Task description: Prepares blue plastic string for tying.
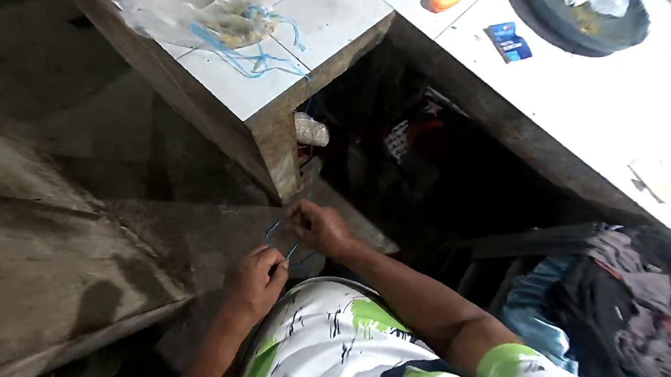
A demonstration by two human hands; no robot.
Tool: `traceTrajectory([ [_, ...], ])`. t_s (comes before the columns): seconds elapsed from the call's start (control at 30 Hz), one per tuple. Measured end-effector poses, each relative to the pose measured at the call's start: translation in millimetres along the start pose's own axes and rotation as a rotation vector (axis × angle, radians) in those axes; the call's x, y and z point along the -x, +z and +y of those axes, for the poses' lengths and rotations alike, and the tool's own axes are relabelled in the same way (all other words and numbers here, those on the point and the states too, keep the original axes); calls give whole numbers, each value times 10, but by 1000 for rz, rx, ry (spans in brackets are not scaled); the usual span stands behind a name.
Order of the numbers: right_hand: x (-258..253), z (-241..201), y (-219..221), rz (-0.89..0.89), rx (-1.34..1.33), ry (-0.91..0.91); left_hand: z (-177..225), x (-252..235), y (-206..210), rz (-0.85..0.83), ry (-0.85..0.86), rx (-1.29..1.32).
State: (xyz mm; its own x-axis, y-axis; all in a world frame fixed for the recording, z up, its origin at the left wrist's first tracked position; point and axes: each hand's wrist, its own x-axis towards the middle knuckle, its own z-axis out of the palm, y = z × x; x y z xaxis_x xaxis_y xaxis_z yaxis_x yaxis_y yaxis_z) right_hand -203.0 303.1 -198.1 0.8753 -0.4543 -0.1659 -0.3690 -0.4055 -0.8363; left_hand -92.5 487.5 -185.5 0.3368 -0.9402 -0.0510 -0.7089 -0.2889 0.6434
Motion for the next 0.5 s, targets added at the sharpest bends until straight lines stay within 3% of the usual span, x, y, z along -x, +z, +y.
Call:
traceTrajectory([
  [0.07,-35,163,-182,139,96,111,15,8,18,48,48,-10],
  [0.13,-67,627,-547,380,96,242,18,128,-44,120,25,42],
  [0.2,-112,1010,-992,611,-148,288,-24,155,-193,210,-69,71],
  [0.27,-50,1013,-1225,710,-437,271,-74,151,-222,226,-174,137],
  [0.37,13,653,-1324,549,-893,218,-103,-10,-106,191,-219,256],
  [0.5,48,210,-1132,324,-1162,147,84,-304,113,45,-157,284],
])
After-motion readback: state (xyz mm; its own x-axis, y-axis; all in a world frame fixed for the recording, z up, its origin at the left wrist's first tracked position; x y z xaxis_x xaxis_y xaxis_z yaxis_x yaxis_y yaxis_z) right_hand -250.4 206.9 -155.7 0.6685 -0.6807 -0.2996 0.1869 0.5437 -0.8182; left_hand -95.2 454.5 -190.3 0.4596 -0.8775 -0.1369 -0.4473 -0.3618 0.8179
